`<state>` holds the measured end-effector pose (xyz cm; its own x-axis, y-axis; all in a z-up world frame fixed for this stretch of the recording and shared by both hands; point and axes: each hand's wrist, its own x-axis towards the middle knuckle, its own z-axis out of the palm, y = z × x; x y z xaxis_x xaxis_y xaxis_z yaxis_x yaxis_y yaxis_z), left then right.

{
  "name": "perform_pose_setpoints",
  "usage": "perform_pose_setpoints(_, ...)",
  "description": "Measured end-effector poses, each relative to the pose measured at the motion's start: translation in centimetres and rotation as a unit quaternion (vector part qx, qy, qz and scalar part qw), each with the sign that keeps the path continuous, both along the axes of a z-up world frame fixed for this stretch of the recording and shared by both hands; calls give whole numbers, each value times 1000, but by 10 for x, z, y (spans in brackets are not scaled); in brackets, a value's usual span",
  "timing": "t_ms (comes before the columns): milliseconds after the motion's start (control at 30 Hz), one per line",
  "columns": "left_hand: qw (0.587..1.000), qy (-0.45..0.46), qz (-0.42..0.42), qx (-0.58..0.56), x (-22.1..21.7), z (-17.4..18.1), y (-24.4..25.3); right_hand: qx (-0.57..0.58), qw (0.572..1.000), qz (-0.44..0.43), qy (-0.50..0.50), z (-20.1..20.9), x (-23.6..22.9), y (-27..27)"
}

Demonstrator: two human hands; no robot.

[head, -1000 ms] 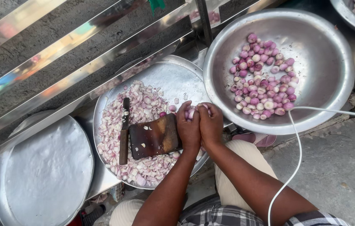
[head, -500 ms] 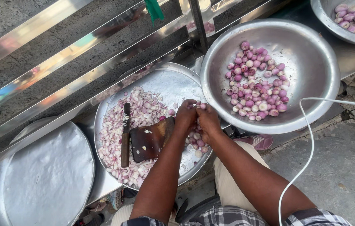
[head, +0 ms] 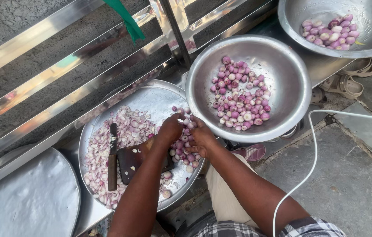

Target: The person chops small onions into fine pieces on a wooden block using a cleaver-style knife, occasionally moving onions between a large metal bowl and the chopping tray.

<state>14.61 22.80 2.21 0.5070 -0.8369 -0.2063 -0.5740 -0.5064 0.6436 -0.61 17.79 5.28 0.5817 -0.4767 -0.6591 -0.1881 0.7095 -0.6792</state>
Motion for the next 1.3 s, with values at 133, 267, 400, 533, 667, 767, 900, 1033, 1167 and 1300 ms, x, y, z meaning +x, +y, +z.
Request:
perform_pose_setpoints(133,996,-61,-53,-29,-3,0,9,-38,998,39,10,6,-9,-3)
perform_pose_setpoints(267,998,-9,-11,-68,-3,37,32,-305,949,73,42,6,-43,-9)
perform_pose_setpoints(400,977,107,127,-135,-11,82,76,-746,640,99,156,8,-103,-19)
perform_pose_setpoints(533,958,166,102,-212,-31,84,118,-790,552,137,228,7,-129,-23)
perform_pose_setpoints(667,960,190,135,-155,-66,61,157,-828,500,134,217,-5,-140,-24)
perform_pose_setpoints(767,957,164,104,-214,-80,53,182,-820,501,157,226,-7,-144,-32)
perform_pose_setpoints(900,958,84,173,-211,-85,50,223,-829,471,176,246,-6,-146,-49)
perform_pose_setpoints(1033,944,28,257,-205,-85,51,250,-837,451,181,250,-5,-159,-60)
perform_pose_setpoints(1167,933,-143,281,-175,-76,55,266,-831,454,188,261,4,-160,-66)
perform_pose_setpoints(1300,897,-319,278,-129,-51,58,269,-855,371,192,307,22,-150,-66)
